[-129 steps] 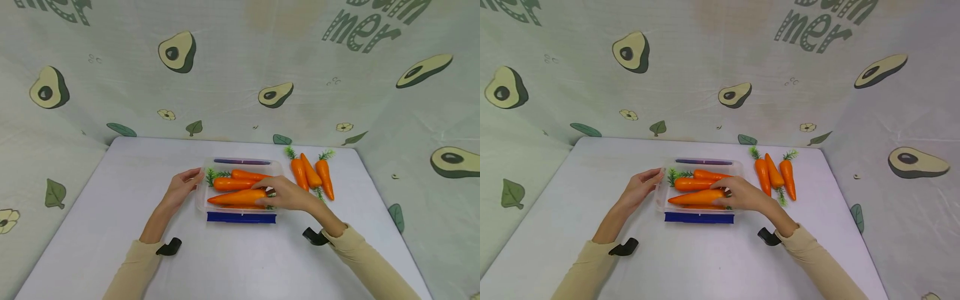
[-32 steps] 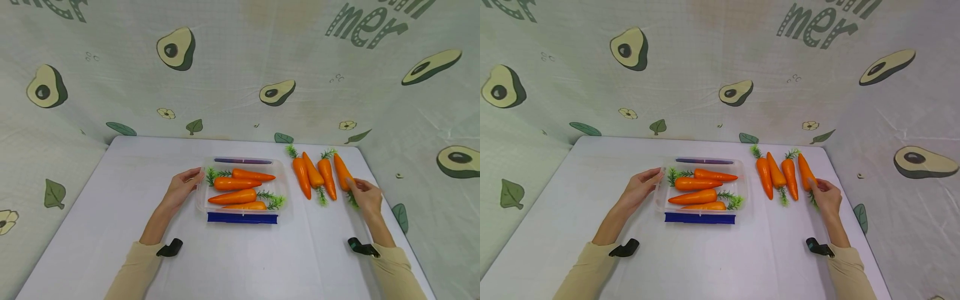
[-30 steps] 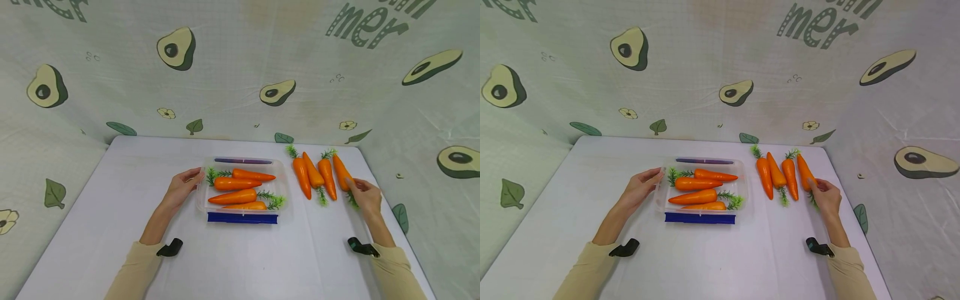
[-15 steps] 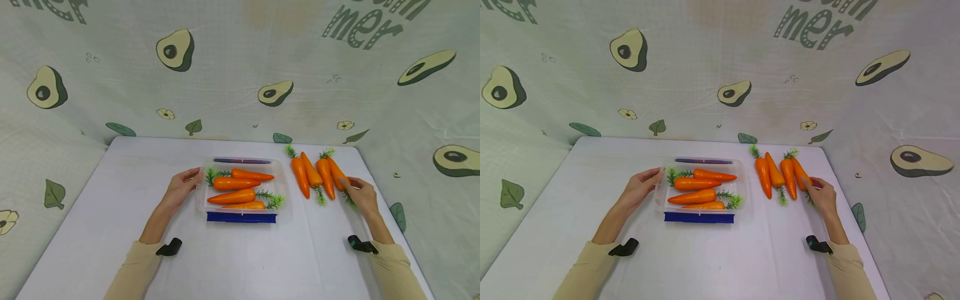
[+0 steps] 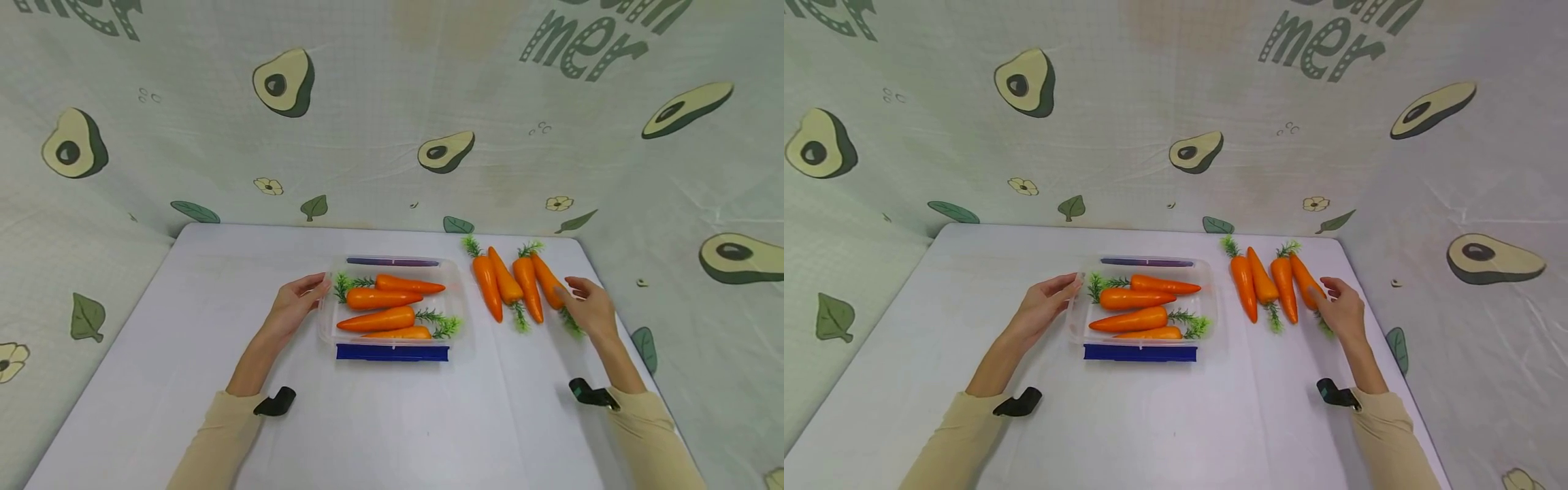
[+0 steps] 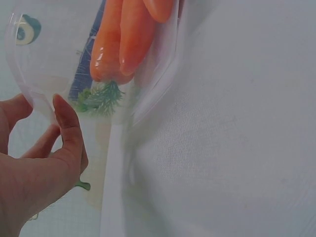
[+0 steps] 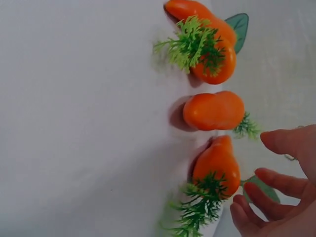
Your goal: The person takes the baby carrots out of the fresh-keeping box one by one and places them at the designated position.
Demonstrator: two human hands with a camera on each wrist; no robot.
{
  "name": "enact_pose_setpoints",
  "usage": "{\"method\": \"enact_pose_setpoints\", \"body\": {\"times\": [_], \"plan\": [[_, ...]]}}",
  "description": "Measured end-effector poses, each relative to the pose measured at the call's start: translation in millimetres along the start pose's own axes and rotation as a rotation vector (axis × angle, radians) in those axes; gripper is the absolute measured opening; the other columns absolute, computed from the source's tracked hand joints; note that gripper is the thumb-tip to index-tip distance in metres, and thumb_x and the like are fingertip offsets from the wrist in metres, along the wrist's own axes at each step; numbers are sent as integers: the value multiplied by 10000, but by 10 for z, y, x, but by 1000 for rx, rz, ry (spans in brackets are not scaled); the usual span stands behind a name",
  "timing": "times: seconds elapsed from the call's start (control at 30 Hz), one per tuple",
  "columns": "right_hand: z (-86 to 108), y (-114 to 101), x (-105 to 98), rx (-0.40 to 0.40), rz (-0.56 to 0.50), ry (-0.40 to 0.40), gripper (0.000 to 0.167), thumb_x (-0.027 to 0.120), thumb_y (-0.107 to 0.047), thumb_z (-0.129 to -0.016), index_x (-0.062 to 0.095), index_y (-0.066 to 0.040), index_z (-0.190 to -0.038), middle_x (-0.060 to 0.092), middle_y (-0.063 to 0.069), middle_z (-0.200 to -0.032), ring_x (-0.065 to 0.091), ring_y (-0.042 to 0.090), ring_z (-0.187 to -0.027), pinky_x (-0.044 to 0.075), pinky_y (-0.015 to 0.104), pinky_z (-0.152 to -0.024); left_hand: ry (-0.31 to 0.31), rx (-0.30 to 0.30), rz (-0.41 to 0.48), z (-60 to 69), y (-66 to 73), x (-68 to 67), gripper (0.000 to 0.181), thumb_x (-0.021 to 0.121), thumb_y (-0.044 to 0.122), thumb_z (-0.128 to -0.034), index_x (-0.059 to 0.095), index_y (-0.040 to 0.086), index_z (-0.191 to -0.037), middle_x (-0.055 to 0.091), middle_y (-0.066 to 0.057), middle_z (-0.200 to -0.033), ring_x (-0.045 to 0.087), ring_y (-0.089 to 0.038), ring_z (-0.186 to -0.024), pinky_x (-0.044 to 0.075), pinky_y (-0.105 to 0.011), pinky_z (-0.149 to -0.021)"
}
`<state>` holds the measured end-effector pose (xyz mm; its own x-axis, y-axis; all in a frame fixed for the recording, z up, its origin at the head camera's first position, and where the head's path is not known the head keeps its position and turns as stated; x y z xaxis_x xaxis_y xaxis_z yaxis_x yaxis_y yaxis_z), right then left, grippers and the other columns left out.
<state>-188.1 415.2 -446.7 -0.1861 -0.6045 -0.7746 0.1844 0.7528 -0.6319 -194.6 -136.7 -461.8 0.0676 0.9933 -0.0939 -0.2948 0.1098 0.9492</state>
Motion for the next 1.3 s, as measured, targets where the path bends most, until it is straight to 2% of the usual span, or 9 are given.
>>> {"method": "enact_pose_setpoints", "body": {"times": [0.2, 0.3, 0.47, 0.67, 0.9, 1.13, 1.3], "plan": [[22, -238, -36, -106, 5, 6, 477, 602, -273, -1051, 573, 86, -1365, 581, 323, -1334, 547, 473, -1212, 461, 605, -1025, 4, 7, 1, -3, -1, -19, 581, 671, 355, -1014, 525, 67, -1498, 525, -111, -1488, 539, -243, -1256, 483, -317, -1062], [46, -383, -41, -130, 11, -13, 482, 596, -296, -1056, 575, 68, -1372, 587, 312, -1329, 556, 462, -1208, 466, 600, -1021, -2, 5, 13, 7, -2, -25, 585, 665, 345, -1019, 514, 56, -1504, 512, -127, -1504, 530, -258, -1280, 469, -332, -1083], [108, -639, -31, -189, -32, -47, 478, 617, -284, -1048, 581, 77, -1359, 589, 325, -1319, 558, 479, -1208, 457, 607, -1027, -5, -25, 77, 11, 15, -18, 593, 661, 329, -1023, 495, 40, -1513, 504, -133, -1507, 514, -272, -1310, 471, -270, -1064], [145, -894, 23, -257, -59, -75, 428, 638, -218, -1038, 596, 82, -1339, 608, 321, -1299, 568, 487, -1195, 455, 616, -1031, 9, -83, 127, -2, 49, 20, 577, 659, 322, -1021, 502, 46, -1503, 528, -100, -1442, 501, -245, -1258, 468, -218, -1004], [157, -1146, 124, -327, -71, -112, 387, 656, -183, -1026, 614, 52, -1332, 603, 287, -1326, 562, 461, -1199, 457, 621, -1031, 32, -113, 129, -12, 68, 54, 627, 724, 350, -976, 509, 56, -1487, 527, -94, -1452, 510, -231, -1256, 462, -259, -1033], [185, -1421, 262, -414, -111, -163, 387, 682, -174, -1012, 626, 64, -1311, 617, 261, -1322, 569, 452, -1207, 445, 602, -1053, 34, -106, 122, -11, 72, 58, 663, 749, 369, -957, 508, 51, -1486, 529, -107, -1455, 515, -245, -1238, 442, -304, -1074], [202, -1570, 387, -443, -96, -201, 373, 695, -188, -1004, 649, 39, -1297, 637, 245, -1291, 601, 433, -1183, 475, 577, -1037, 22, -99, 138, -26, 58, 54, 656, 740, 346, -968, 498, 31, -1491, 509, -127, -1479, 509, -259, -1261, 398, -361, -1143]]}}
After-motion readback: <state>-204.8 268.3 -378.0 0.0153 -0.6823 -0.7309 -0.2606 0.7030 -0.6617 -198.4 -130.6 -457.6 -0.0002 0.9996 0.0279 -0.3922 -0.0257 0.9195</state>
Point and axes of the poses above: each hand's wrist, its own z-axis away from the middle knuckle, its own x-axis out of the palm, y = z × x, the point moved 2 cm from there along -z, towards the middle knuckle
